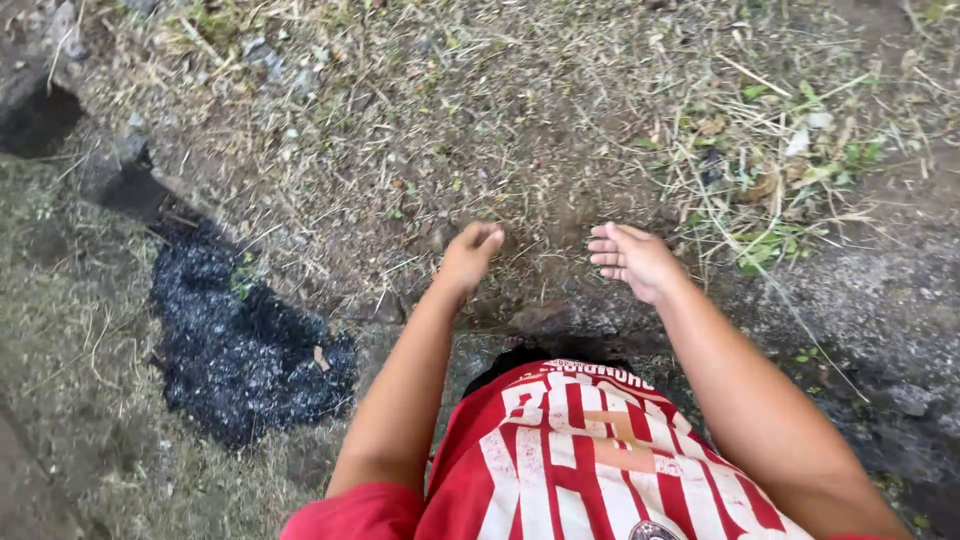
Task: Clearing dry grass and weeds from a patch of ground by hand.
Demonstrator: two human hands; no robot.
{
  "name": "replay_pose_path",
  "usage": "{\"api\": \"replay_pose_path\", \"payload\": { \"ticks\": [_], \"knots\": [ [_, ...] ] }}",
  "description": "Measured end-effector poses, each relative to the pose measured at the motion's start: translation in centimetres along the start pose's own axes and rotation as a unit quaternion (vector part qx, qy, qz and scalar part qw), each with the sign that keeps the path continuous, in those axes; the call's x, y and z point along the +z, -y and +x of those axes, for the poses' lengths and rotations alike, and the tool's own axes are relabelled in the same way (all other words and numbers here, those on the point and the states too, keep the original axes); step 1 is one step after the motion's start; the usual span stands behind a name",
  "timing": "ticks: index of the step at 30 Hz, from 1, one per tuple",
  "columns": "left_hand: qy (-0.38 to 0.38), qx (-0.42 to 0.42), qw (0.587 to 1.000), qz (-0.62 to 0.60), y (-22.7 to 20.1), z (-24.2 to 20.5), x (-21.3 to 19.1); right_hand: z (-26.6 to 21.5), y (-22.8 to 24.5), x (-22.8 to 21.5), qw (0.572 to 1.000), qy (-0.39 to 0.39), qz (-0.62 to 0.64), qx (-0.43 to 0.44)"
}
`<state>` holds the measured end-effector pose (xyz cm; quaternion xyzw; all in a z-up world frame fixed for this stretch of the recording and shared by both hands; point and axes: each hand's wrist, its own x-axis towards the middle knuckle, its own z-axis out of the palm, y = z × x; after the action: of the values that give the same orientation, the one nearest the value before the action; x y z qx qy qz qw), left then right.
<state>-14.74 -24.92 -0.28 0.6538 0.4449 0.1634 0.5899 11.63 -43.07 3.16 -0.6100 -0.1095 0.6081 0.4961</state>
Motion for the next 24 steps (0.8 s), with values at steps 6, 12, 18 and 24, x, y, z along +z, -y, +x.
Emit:
{"api": "replay_pose_path", "payload": {
  "ticks": [6, 12, 18, 24],
  "knots": [
    [-0.038, -0.059, 0.998, 0.003, 8.2, -5.4, -5.3, 3.7, -1.0, 5.8, 0.989, 0.020, -0.148, -0.014],
    [-0.031, -0.026, 0.999, -0.011, 4.2, -7.0, -5.9, 2.0, 1.6, 14.1, 0.987, 0.152, -0.013, 0.045],
    [-0.048, 0.113, 0.984, 0.128, -8.3, -9.6, -5.2, 0.0, 4.9, 19.3, 0.963, 0.189, 0.193, -0.002],
    [-0.082, 0.341, 0.934, 0.072, -12.3, -11.1, -4.5, -2.1, 6.3, 20.8, 0.922, 0.260, 0.272, -0.087]
  ]
}}
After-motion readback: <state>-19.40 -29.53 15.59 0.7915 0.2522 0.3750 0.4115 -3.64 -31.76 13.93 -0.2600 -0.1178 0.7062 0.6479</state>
